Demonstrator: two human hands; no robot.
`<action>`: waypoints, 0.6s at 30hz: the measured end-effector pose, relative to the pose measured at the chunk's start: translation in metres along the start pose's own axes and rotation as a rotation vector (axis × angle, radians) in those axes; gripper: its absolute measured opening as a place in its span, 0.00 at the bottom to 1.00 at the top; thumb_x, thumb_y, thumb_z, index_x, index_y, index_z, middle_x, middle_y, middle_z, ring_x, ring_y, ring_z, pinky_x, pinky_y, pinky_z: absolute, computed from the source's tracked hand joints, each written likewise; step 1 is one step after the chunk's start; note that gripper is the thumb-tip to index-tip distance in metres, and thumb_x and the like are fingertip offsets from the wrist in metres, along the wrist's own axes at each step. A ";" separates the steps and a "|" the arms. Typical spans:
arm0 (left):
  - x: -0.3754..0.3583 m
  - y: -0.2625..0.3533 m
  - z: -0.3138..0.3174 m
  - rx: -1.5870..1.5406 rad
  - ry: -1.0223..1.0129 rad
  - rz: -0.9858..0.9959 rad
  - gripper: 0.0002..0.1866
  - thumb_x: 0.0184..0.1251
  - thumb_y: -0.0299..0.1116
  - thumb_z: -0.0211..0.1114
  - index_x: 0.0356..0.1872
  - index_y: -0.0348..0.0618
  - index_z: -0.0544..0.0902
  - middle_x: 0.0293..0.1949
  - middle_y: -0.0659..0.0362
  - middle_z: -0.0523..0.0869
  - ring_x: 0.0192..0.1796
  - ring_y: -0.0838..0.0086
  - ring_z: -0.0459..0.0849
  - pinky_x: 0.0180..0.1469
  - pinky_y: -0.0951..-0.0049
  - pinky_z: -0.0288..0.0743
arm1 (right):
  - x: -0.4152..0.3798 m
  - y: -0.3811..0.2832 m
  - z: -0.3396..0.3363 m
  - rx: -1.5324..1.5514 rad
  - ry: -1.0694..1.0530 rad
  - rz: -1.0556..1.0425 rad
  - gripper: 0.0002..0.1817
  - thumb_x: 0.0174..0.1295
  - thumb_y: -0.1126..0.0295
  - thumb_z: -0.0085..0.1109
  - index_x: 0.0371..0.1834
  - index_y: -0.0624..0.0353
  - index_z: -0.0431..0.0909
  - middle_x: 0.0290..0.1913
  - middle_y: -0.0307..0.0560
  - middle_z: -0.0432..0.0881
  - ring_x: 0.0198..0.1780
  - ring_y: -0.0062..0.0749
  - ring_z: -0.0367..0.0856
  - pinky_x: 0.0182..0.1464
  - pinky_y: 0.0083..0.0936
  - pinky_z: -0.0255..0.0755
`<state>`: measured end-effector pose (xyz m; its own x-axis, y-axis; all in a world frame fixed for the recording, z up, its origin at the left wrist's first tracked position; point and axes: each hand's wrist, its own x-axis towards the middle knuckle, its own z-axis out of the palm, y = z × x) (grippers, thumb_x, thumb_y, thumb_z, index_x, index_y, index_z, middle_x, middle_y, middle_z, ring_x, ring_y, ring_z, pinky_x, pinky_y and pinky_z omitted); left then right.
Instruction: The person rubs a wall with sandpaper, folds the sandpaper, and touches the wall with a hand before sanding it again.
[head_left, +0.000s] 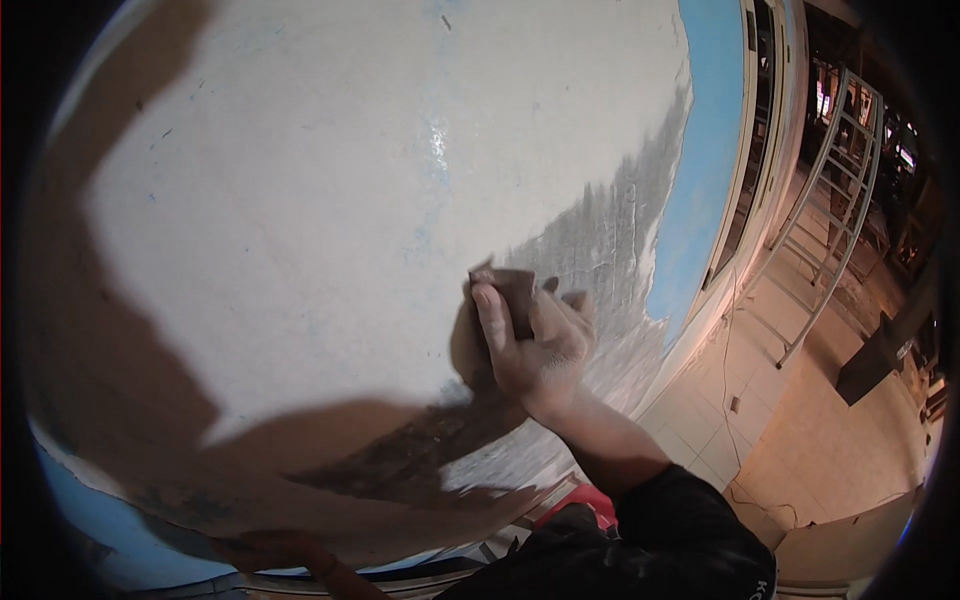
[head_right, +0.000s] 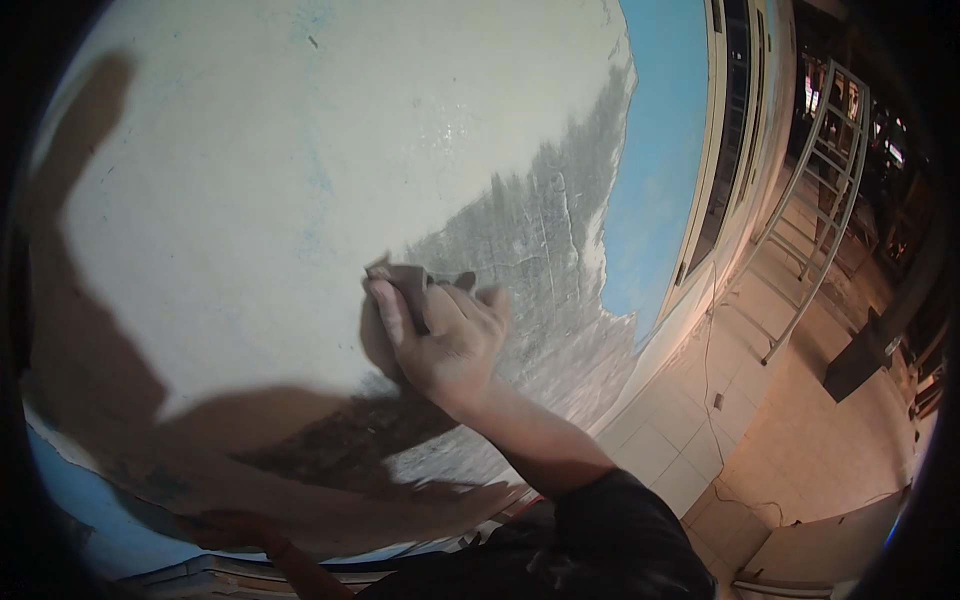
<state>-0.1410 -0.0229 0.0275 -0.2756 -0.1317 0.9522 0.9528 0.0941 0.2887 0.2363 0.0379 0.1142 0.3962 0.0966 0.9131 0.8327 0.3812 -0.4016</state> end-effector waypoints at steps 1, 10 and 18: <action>-0.001 0.000 0.000 0.035 0.000 0.003 0.28 0.72 0.48 0.39 0.57 0.29 0.66 0.55 0.41 0.71 0.57 0.50 0.71 0.59 0.55 0.65 | -0.010 0.000 -0.006 -0.033 -0.065 0.044 0.05 0.53 0.63 0.64 0.29 0.50 0.83 0.19 0.37 0.78 0.15 0.28 0.70 0.28 0.22 0.58; 0.004 0.008 -0.003 0.034 -0.023 0.004 0.28 0.72 0.47 0.38 0.58 0.30 0.65 0.56 0.42 0.70 0.58 0.51 0.70 0.60 0.56 0.64 | 0.008 -0.006 -0.002 0.037 -0.009 -0.003 0.18 0.50 0.62 0.68 0.10 0.51 0.70 0.10 0.35 0.70 0.10 0.25 0.61 0.27 0.25 0.51; 0.002 0.003 -0.002 0.025 -0.016 0.020 0.28 0.72 0.48 0.38 0.57 0.30 0.66 0.56 0.42 0.71 0.57 0.51 0.71 0.59 0.57 0.64 | 0.003 -0.007 -0.007 0.032 -0.071 0.031 0.15 0.49 0.63 0.68 0.13 0.51 0.73 0.11 0.35 0.72 0.11 0.24 0.64 0.27 0.25 0.53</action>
<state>-0.1386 -0.0253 0.0304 -0.2588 -0.1133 0.9593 0.9547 0.1212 0.2719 0.2347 0.0293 0.1190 0.3921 0.1729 0.9035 0.8075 0.4058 -0.4281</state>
